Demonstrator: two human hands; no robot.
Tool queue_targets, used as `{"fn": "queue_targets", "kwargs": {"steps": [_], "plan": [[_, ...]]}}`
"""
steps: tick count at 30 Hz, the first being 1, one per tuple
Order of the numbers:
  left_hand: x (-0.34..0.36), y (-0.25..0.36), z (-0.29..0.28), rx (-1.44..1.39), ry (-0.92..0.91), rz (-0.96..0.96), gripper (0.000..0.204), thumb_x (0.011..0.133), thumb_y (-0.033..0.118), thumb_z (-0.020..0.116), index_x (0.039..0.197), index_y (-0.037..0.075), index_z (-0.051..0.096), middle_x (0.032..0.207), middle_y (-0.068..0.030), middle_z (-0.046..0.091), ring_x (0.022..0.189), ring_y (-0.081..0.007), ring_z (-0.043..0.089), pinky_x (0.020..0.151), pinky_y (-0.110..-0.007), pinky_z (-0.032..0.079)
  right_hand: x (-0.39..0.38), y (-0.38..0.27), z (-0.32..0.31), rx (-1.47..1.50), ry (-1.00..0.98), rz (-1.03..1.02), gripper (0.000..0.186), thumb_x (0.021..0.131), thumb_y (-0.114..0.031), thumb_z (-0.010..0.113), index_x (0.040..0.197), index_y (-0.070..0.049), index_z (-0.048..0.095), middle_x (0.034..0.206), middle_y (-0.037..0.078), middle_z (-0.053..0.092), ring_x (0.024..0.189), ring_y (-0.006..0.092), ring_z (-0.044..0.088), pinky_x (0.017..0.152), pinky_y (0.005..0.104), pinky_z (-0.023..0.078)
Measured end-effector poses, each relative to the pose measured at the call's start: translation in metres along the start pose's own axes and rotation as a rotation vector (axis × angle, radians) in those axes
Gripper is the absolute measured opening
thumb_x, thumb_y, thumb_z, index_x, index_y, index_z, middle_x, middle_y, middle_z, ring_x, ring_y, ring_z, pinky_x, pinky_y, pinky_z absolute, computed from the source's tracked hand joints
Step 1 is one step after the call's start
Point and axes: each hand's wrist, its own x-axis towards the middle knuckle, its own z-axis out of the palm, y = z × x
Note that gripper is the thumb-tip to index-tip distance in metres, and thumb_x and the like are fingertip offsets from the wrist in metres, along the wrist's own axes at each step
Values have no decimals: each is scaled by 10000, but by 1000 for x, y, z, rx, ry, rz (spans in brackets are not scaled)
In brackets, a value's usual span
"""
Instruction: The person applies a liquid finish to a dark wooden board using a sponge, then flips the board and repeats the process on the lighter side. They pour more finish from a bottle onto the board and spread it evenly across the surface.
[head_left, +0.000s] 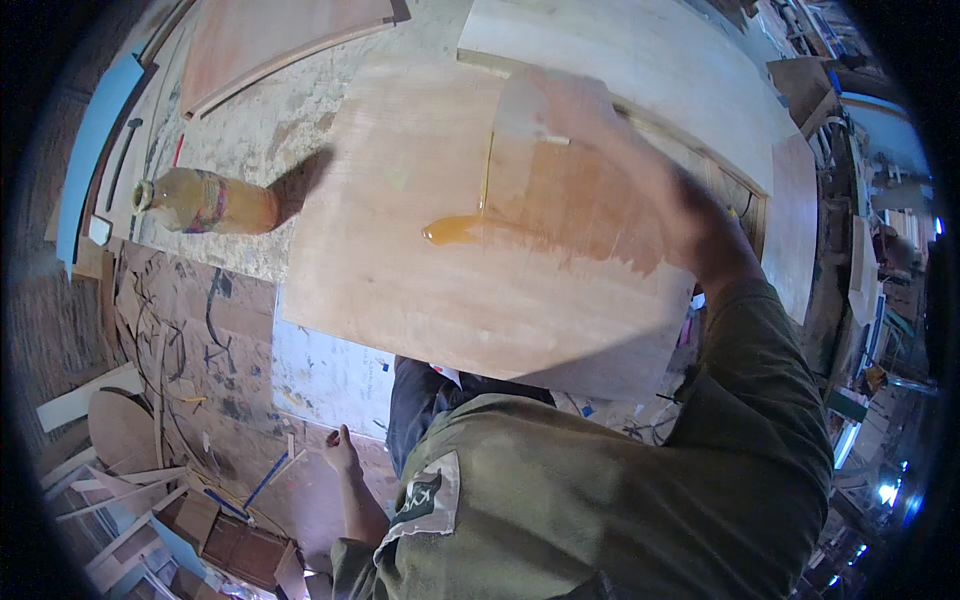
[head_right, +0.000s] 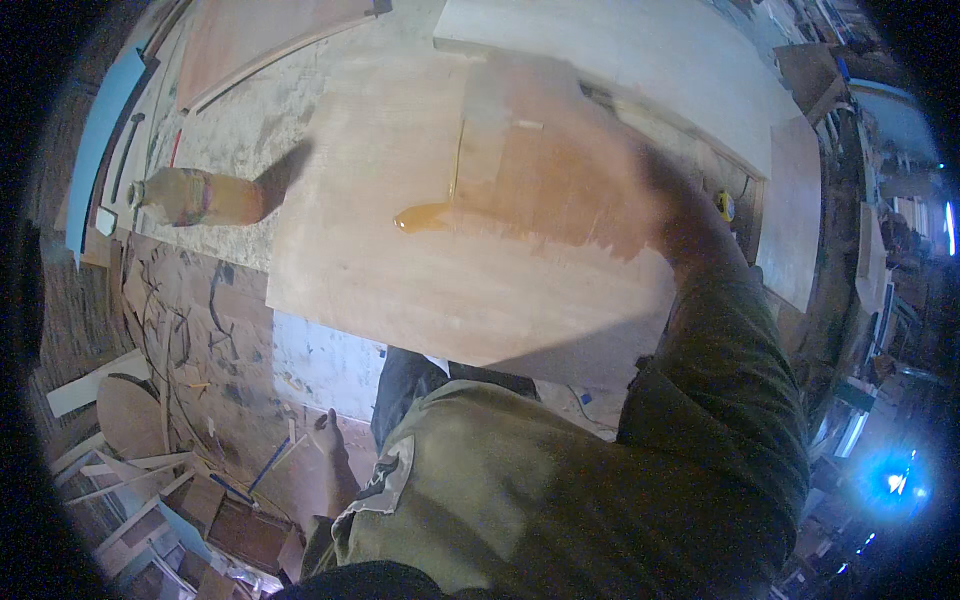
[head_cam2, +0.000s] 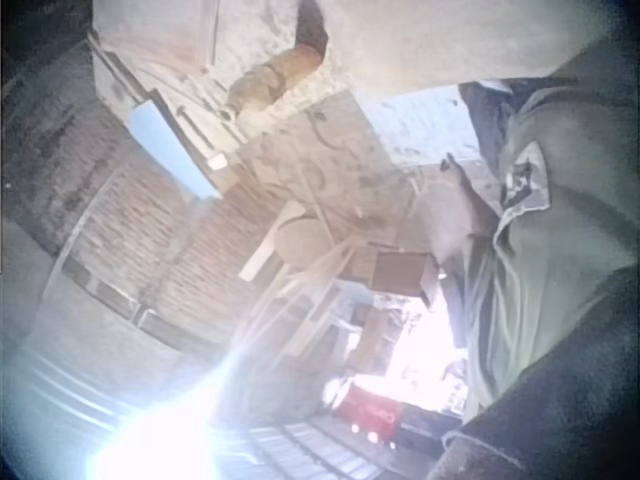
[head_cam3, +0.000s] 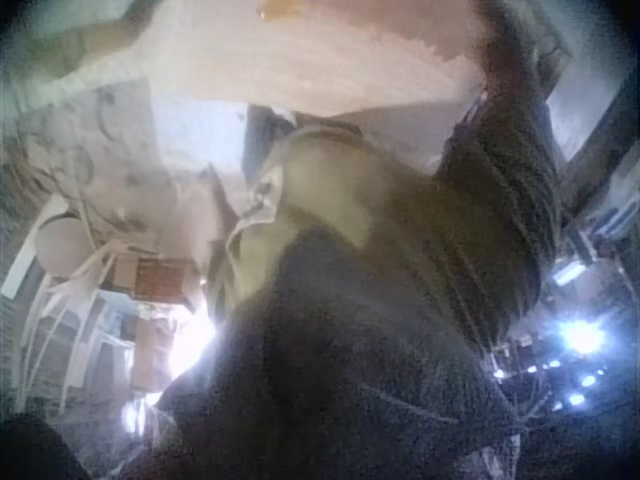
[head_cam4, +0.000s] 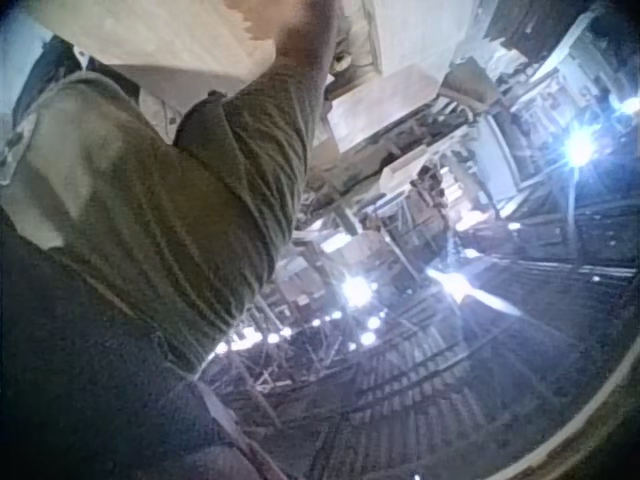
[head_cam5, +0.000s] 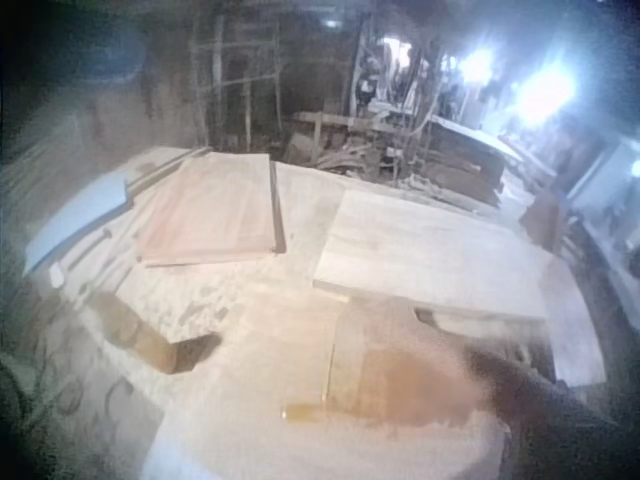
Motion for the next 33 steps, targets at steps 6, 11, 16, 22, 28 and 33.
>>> {"fn": "queue_targets", "kwargs": {"steps": [6, 11, 16, 22, 28, 33], "plan": [[10, 0, 3, 65, -74, 14, 550, 885, 377, 756, 1197, -52, 613, 990, -151, 691, 891, -243, 639, 795, -373, 510, 48, 8, -31, 30, 158, 34, 535, 836, -280, 708, 1308, -134, 505, 1018, 182, 707, 981, 382, 671, 800, 503, 524], [30, 39, 5, 87, -224, 23, 585, 877, 368, 767, 1219, -77, 603, 1000, -168, 683, 891, -228, 617, 786, -357, 495, -14, -82, -10, 135, -138, -179, 503, 822, -270, 716, 1252, -89, 527, 1030, 175, 697, 977, 385, 666, 812, 500, 523], [82, 42, 10, 32, -380, 22, 545, 863, 356, 781, 1201, -46, 635, 960, -151, 695, 856, -215, 617, 784, -349, 487, -32, -87, -20, 137, 16, -156, 432, 807, -262, 715, 1176, -86, 576, 1042, 163, 676, 984, 376, 657, 807, 498, 523], [130, 60, 22, 66, -431, 50, 536, 847, 341, 795, 1191, -42, 647, 981, -157, 701, 872, -212, 622, 788, -342, 491, -54, -103, -18, 112, -173, -306, 416, 826, -257, 699, 1205, -120, 594, 1036, 165, 672, 981, 375, 654, 809, 501, 524], [154, 61, 13, 62, -474, 45, 518, 852, 336, 794, 1189, -33, 653, 954, -145, 697, 856, -201, 615, 780, -339, 487, 70, -39, -4, -24, 80, 35, 480, 862, -300, 686, 1285, -131, 535, 1038, 175, 699, 989, 398, 656, 798, 511, 514], [159, 30, 4, -16, -446, 7, 486, 859, 318, 788, 1173, -29, 657, 898, -120, 683, 841, -198, 608, 779, -340, 481, 105, -67, -32, 61, 149, 47, 544, 836, -302, 720, 1313, -130, 523, 1068, 183, 696, 1005, 394, 655, 829, 502, 516]]}}
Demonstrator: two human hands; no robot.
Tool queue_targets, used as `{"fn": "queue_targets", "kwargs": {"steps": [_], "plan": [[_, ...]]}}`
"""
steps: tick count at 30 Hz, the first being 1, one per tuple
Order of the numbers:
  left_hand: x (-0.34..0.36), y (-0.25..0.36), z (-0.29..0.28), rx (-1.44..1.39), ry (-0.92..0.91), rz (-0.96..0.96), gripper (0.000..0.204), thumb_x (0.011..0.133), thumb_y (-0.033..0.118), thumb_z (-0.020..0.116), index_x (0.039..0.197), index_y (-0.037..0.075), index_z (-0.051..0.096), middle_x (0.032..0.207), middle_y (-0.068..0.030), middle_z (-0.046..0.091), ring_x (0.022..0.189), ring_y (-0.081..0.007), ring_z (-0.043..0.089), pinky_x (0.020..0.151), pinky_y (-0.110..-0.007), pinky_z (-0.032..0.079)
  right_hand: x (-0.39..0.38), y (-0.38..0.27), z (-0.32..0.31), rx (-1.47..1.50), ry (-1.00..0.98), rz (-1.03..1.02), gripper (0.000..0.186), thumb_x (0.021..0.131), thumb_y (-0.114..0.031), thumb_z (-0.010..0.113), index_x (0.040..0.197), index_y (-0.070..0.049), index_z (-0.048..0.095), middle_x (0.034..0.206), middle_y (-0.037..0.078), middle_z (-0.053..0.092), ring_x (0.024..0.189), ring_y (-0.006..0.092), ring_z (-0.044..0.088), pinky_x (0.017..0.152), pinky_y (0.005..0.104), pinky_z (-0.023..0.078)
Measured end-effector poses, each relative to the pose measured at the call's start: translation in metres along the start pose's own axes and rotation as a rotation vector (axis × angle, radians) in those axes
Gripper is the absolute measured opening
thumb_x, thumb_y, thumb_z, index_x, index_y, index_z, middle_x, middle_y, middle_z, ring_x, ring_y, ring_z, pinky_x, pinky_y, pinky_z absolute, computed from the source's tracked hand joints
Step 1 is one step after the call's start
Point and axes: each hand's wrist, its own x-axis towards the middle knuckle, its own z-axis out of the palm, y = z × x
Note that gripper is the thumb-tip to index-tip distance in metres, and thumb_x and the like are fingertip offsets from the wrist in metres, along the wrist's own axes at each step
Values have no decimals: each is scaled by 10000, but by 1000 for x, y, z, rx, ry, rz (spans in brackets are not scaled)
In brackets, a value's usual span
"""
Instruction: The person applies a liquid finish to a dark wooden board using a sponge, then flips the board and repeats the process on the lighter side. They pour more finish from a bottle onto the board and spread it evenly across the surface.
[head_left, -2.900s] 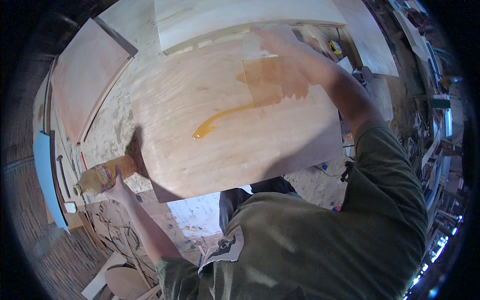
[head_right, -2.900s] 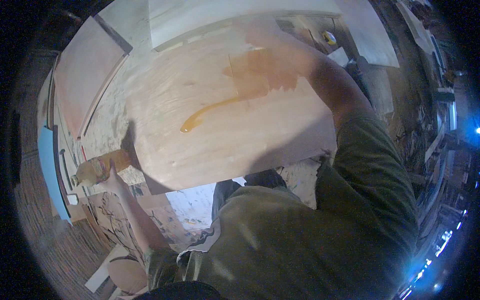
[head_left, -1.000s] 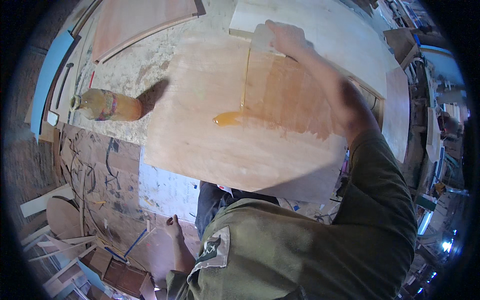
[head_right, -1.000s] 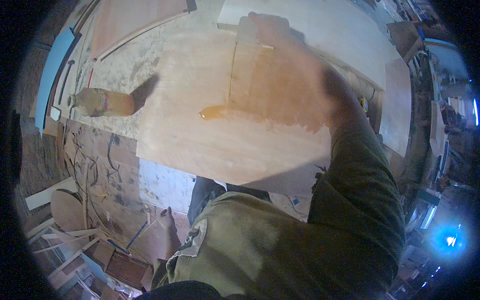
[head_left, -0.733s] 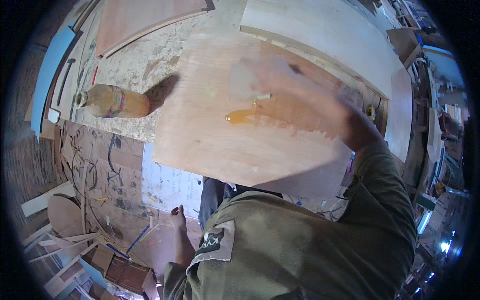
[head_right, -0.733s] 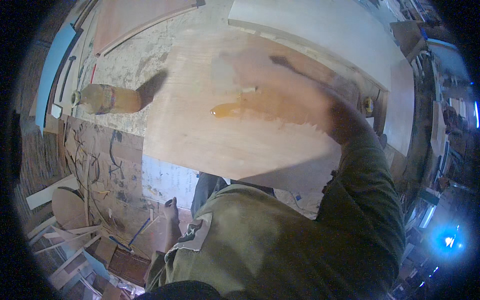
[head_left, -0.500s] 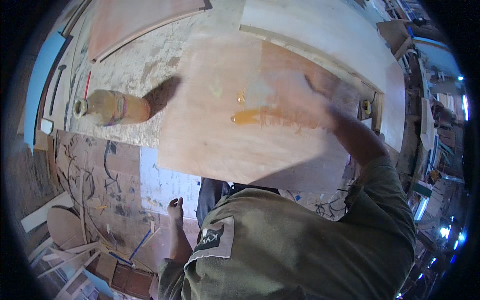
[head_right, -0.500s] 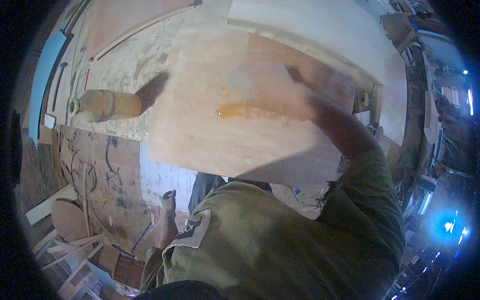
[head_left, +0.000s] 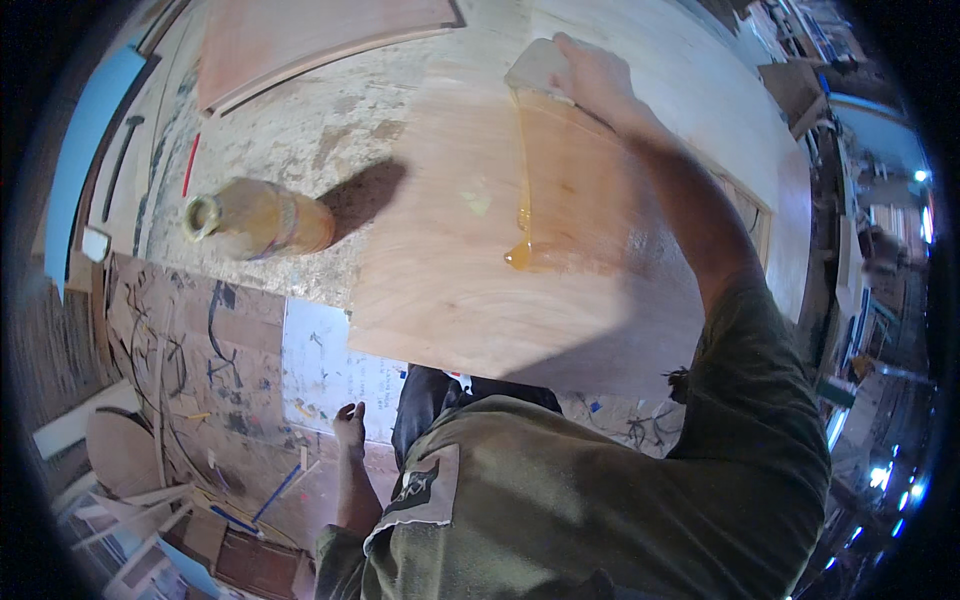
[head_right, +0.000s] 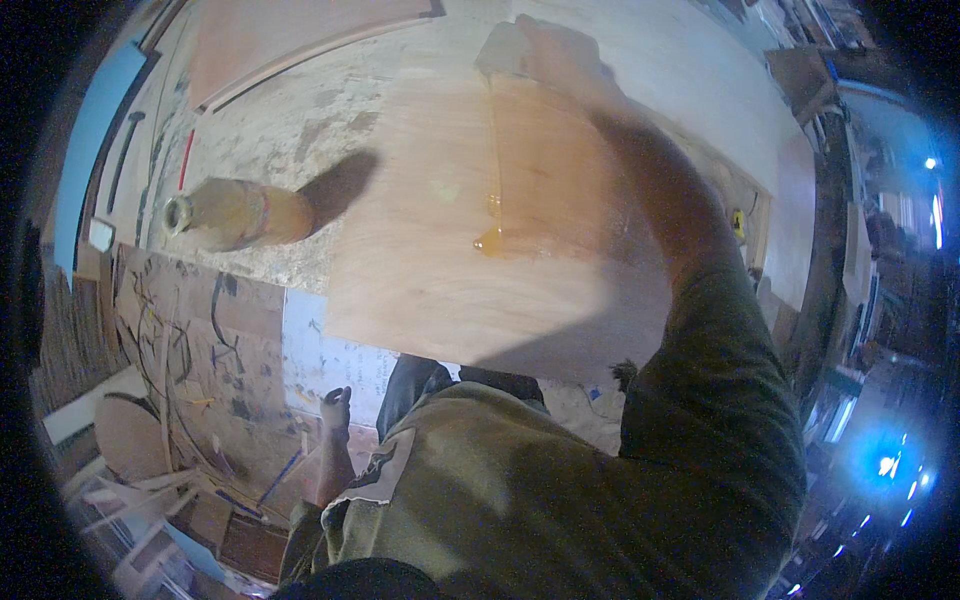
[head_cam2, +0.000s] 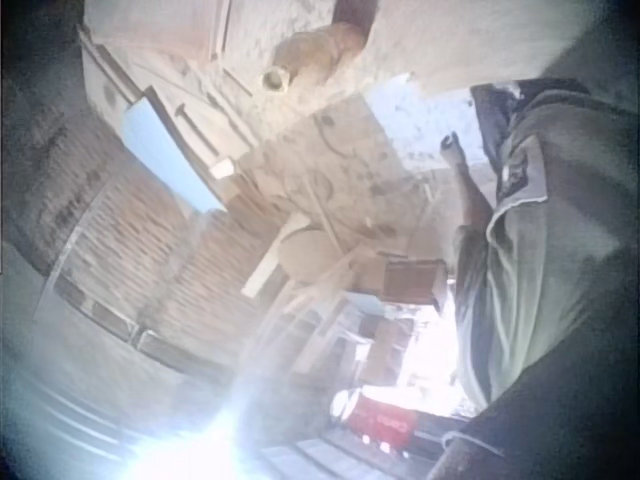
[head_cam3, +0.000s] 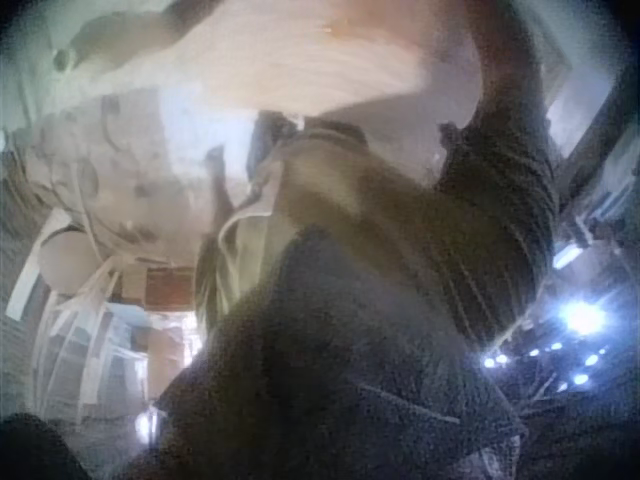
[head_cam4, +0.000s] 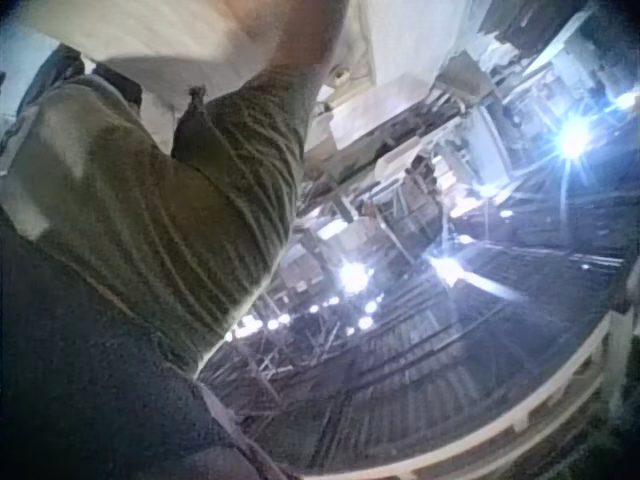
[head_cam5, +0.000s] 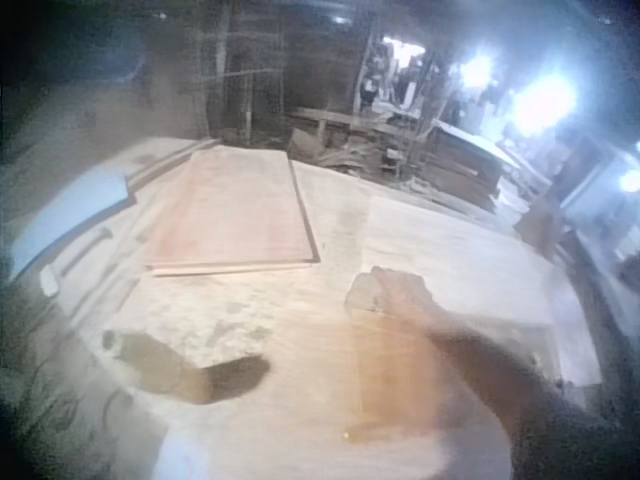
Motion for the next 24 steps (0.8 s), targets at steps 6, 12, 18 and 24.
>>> {"fn": "queue_targets", "kwargs": {"steps": [6, 12, 18, 24], "plan": [[-7, -14, 3, 78, -1, -57, 514, 843, 315, 796, 1181, -45, 655, 911, -142, 684, 827, -221, 619, 755, -355, 494, -65, -63, 31, -2, -116, -296, 599, 809, -286, 748, 1348, -126, 541, 1190, 187, 660, 1086, 365, 636, 905, 486, 511], [-11, -11, 12, 19, 8, -16, 521, 835, 325, 800, 1172, -47, 660, 924, -153, 686, 826, -229, 621, 754, -354, 497, -111, -75, 10, 57, -415, -284, 576, 831, -289, 730, 1353, -107, 568, 1261, 155, 644, 1159, 331, 618, 950, 435, 520], [-4, -17, 18, 4, -6, -47, 503, 841, 303, 801, 1161, -56, 652, 923, -147, 683, 807, -201, 605, 725, -339, 488, -51, -30, 53, 344, -241, -71, 528, 840, -312, 712, 1315, -132, 566, 1154, 151, 675, 1118, 351, 629, 893, 461, 529], [0, -21, 11, -49, 12, -43, 488, 853, 290, 791, 1176, -48, 648, 923, -150, 687, 811, -207, 608, 737, -346, 490, 54, -25, 26, -113, 46, -108, 425, 839, -303, 700, 1197, -139, 542, 1003, 196, 691, 953, 401, 662, 778, 514, 516]]}}
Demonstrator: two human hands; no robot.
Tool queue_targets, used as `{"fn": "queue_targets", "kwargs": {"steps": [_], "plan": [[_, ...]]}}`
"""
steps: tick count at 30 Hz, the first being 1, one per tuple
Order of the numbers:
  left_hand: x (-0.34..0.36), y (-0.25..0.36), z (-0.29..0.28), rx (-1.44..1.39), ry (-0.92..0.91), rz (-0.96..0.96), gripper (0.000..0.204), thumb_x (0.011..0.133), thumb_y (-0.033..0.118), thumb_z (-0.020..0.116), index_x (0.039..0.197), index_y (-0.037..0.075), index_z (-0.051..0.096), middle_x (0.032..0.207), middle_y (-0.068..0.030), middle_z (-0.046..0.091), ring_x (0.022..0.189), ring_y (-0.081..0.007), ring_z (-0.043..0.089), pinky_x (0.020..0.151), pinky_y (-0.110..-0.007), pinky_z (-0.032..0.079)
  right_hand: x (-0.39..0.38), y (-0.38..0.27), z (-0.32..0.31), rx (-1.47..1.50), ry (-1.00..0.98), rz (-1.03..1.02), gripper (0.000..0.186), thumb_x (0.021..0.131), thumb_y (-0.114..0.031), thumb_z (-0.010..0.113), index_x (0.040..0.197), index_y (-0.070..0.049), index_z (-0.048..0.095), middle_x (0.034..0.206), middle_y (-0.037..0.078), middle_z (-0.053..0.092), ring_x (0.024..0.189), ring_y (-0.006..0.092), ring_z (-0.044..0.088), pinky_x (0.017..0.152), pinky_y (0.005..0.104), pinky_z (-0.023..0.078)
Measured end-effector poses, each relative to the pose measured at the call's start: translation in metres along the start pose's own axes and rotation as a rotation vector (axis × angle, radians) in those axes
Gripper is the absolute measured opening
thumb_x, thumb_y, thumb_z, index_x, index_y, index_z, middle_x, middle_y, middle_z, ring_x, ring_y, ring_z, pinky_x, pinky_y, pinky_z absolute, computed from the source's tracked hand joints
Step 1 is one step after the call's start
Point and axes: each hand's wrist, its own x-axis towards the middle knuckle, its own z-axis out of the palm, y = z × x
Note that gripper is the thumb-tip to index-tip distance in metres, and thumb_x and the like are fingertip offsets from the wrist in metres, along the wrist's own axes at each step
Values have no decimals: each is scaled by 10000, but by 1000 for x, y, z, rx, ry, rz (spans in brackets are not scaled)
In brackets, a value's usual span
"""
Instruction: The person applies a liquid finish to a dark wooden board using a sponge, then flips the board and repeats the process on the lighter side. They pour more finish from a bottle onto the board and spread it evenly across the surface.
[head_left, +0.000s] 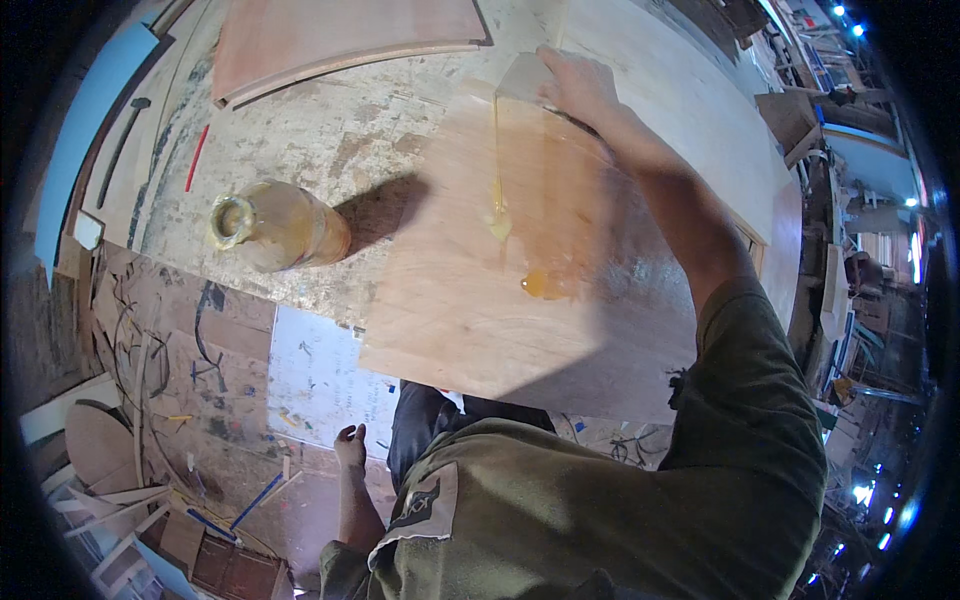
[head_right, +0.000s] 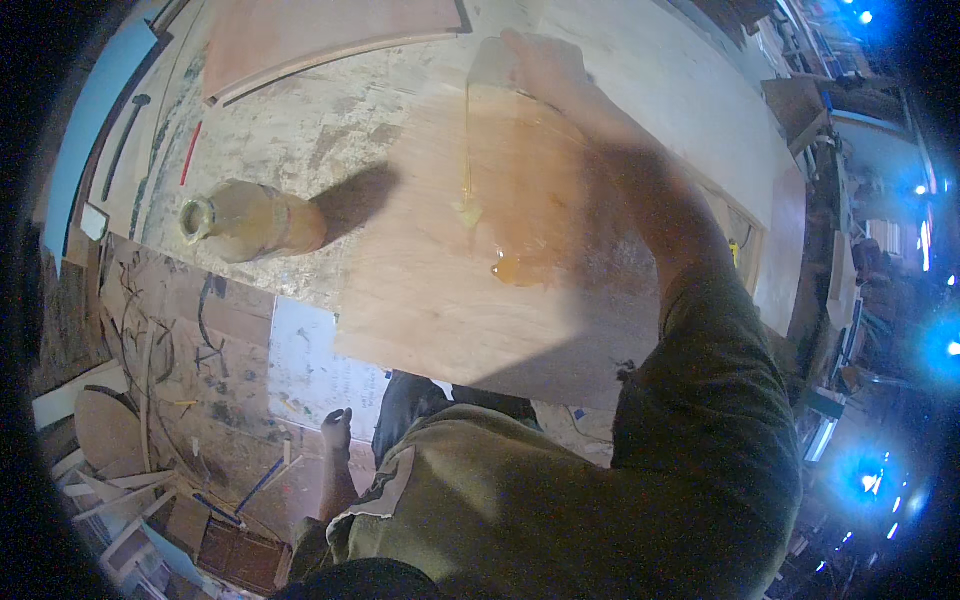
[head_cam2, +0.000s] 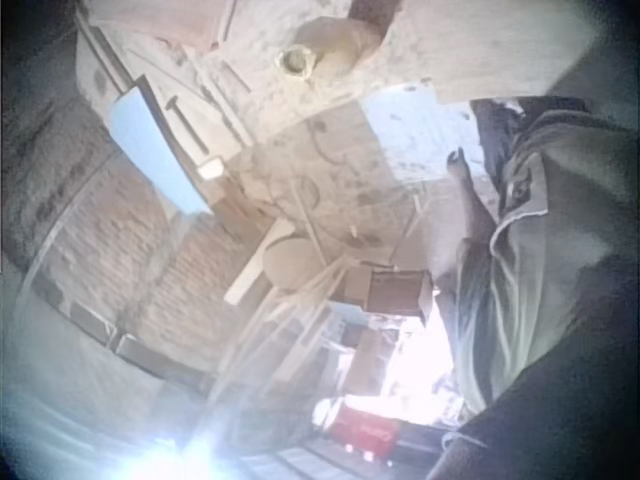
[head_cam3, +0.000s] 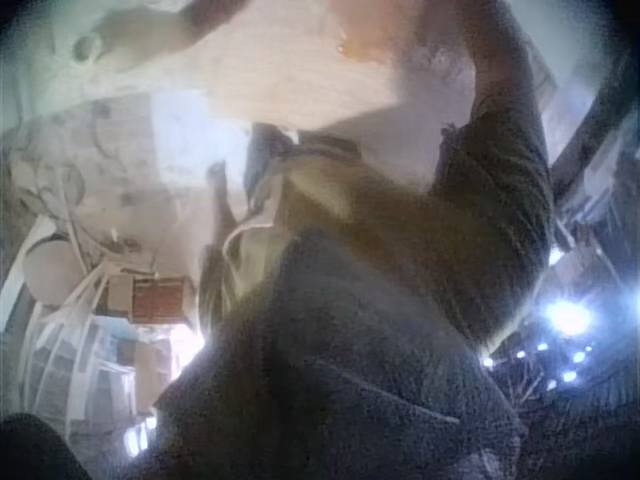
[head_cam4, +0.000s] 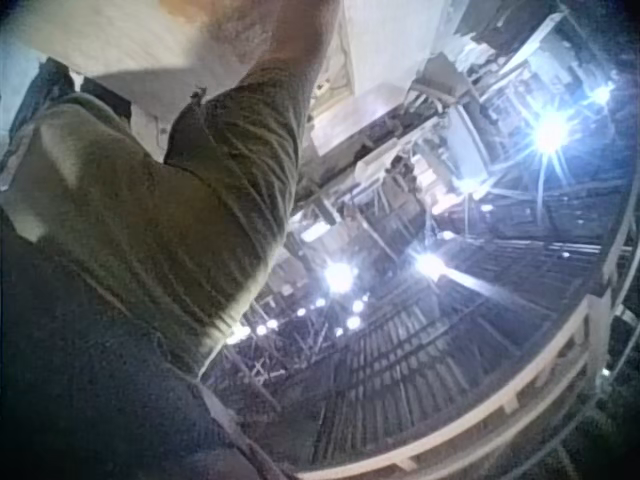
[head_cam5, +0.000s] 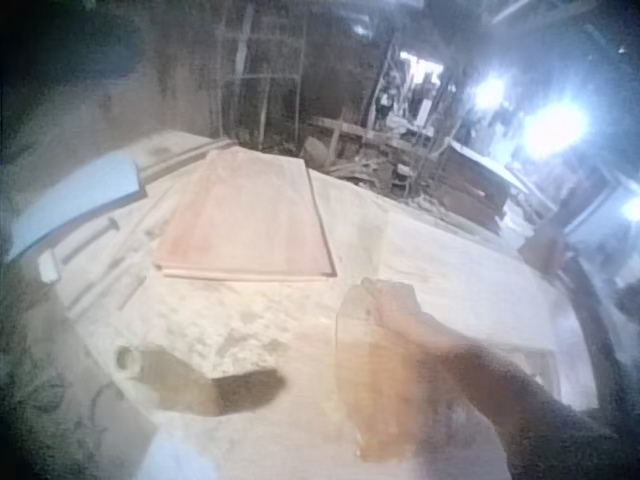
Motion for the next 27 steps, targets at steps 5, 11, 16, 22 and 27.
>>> {"fn": "queue_targets", "kwargs": {"steps": [5, 11, 16, 22, 27], "plan": [[-8, 3, -10, -44, 40, 11, 495, 854, 285, 790, 1186, -51, 643, 938, -160, 693, 836, -211, 618, 747, -345, 494, -25, -72, -27, 192, -177, -106, 532, 830, -317, 712, 1284, -115, 521, 1021, 197, 693, 942, 404, 667, 798, 511, 520], [-7, 2, -3, -19, -14, 1, 489, 856, 272, 789, 1184, -60, 643, 947, -159, 688, 835, -205, 612, 752, -337, 491, -62, -83, -22, 113, -135, -244, 620, 819, -305, 734, 1359, -93, 516, 1147, 210, 660, 1044, 387, 639, 880, 483, 506], [-9, -4, 4, -26, 52, 75, 481, 863, 286, 784, 1166, -61, 647, 755, -31, 616, 674, -108, 525, 578, -287, 404, -80, -94, -24, 289, -505, -435, 552, 830, -264, 730, 1327, -106, 548, 1225, 185, 638, 1079, 395, 620, 914, 499, 487], [-16, 14, -6, 38, 2, -8, 475, 841, 275, 800, 1153, -52, 656, 838, -92, 662, 762, -163, 582, 670, -324, 464, 8, -90, -8, 85, -254, -48, 485, 843, -323, 710, 1274, -170, 549, 1038, 187, 699, 963, 403, 665, 801, 518, 512], [2, -3, -20, 83, 13, 6, 489, 843, 299, 799, 1156, -48, 655, 889, -138, 692, 813, -202, 619, 736, -342, 493, 61, -53, 2, 14, -2, 89, 574, 821, -357, 726, 1326, -174, 525, 1040, 202, 704, 981, 391, 674, 810, 502, 524]]}}
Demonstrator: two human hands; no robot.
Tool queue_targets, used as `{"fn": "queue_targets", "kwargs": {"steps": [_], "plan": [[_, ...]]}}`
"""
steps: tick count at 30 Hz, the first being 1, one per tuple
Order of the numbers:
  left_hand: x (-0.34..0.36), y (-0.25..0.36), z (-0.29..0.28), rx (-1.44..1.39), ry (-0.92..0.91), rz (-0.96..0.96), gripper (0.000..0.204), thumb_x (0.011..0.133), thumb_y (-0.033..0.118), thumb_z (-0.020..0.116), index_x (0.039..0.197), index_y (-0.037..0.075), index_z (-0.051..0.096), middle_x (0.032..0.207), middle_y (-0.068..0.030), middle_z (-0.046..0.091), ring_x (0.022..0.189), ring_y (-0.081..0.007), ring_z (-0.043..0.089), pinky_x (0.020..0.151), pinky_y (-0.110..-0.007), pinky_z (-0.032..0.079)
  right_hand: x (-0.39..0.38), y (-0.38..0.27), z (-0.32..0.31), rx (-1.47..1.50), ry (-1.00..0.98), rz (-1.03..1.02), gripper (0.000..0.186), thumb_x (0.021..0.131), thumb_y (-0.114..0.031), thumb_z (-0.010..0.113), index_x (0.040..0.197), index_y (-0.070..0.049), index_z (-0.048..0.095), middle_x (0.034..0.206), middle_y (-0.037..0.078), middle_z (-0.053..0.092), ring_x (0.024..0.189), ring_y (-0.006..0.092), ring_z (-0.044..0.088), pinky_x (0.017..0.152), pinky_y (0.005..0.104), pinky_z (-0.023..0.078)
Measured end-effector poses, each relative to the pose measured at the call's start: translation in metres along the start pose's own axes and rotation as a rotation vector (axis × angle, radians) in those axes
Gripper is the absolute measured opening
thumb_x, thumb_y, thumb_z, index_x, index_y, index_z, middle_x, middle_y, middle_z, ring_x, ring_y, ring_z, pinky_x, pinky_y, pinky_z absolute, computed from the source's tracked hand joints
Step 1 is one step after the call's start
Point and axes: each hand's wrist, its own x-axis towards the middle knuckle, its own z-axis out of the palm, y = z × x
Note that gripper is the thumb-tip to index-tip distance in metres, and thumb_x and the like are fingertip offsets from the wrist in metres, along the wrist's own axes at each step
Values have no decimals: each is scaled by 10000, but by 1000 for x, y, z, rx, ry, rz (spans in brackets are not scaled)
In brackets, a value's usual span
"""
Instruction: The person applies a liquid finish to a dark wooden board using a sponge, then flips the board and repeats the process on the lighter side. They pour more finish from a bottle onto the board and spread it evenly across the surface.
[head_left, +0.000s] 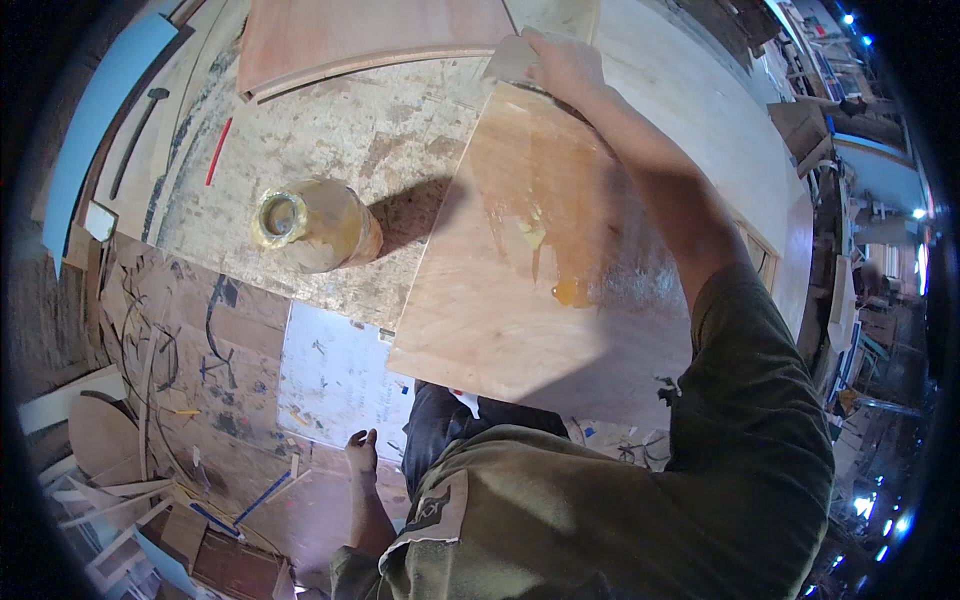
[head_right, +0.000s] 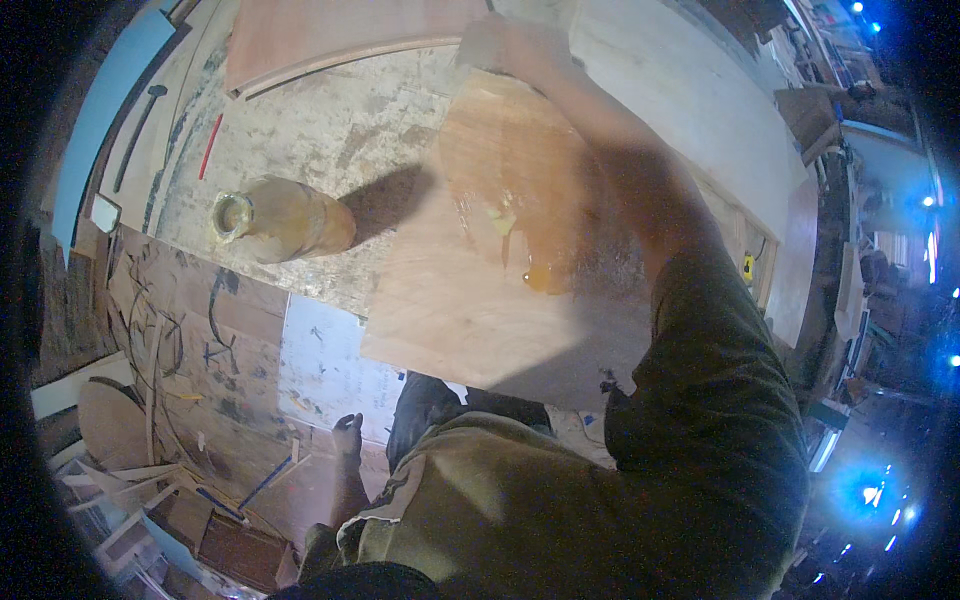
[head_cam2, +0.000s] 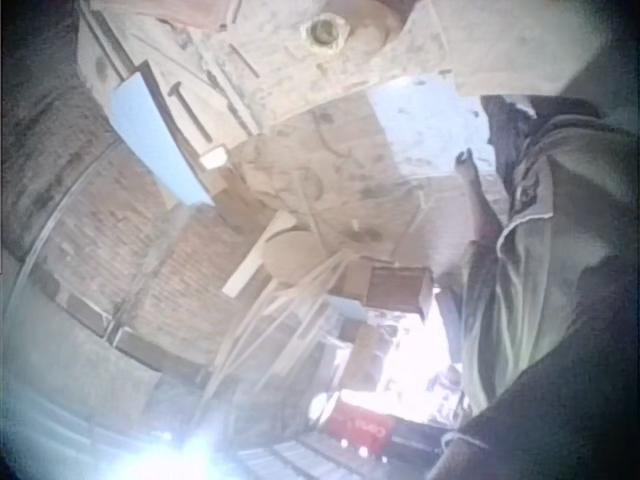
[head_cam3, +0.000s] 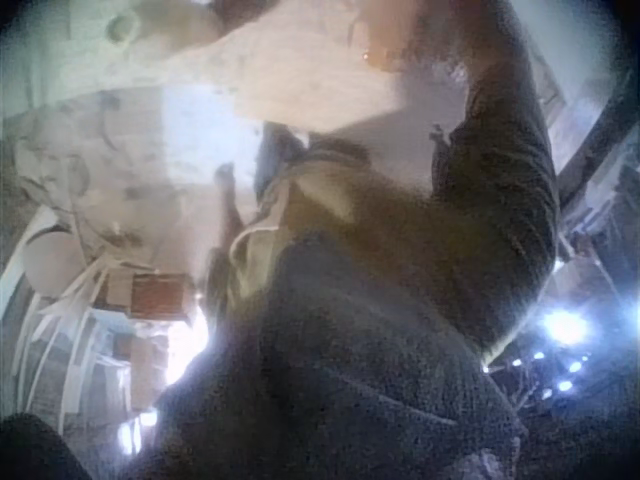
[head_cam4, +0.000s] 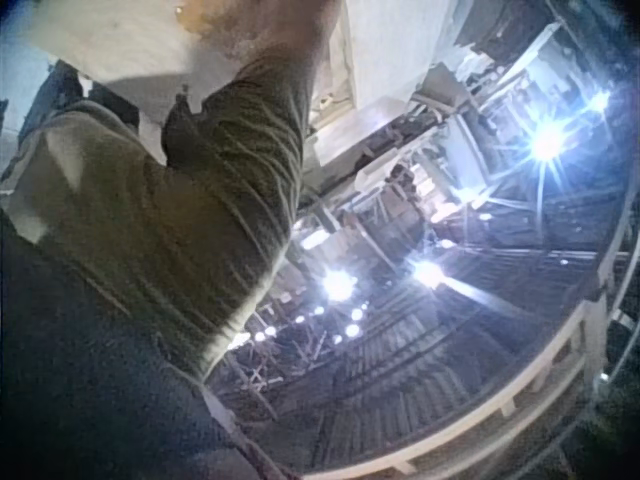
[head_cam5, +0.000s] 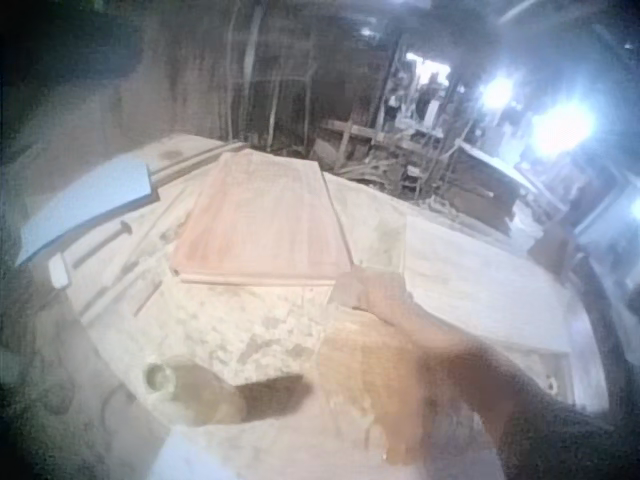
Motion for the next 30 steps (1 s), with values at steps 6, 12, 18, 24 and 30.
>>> {"fn": "queue_targets", "kwargs": {"steps": [6, 12, 18, 24, 30], "plan": [[1, -15, -10, -34, 47, 55, 496, 855, 319, 781, 1166, -47, 659, 929, -177, 699, 842, -232, 638, 783, -355, 512, -72, 5, -37, 390, 109, -136, 473, 800, -297, 727, 1211, -87, 626, 1065, 174, 712, 1006, 353, 682, 865, 434, 532], [0, 5, -7, 63, 25, 19, 500, 844, 289, 793, 1174, -59, 651, 925, -159, 700, 833, -227, 634, 748, -349, 500, -162, -16, -10, 316, -132, -635, 218, 730, -172, 719, 918, -87, 647, 908, 105, 639, 890, 343, 622, 751, 420, 510], [-4, 40, -11, -45, 32, 123, 474, 873, 276, 765, 1193, -52, 643, 939, -160, 705, 832, -209, 638, 743, -343, 500, -175, 10, -20, 125, -440, -647, 181, 727, -181, 729, 815, -81, 606, 788, 111, 579, 778, 348, 589, 656, 439, 458], [-4, 26, 2, -52, 32, 53, 478, 861, 271, 775, 1189, -50, 643, 940, -171, 708, 848, -213, 645, 756, -347, 502, -123, -54, -20, 413, -76, -925, 156, 760, -162, 697, 777, -80, 566, 764, 107, 572, 760, 335, 591, 641, 437, 458], [-20, 3, 4, -51, 46, 5, 481, 857, 286, 771, 1175, -54, 650, 981, -197, 711, 889, -263, 658, 810, -377, 510, -57, -104, -6, 274, 101, -820, 202, 798, -215, 696, 890, -80, 576, 832, 127, 611, 851, 342, 618, 706, 451, 491]]}}
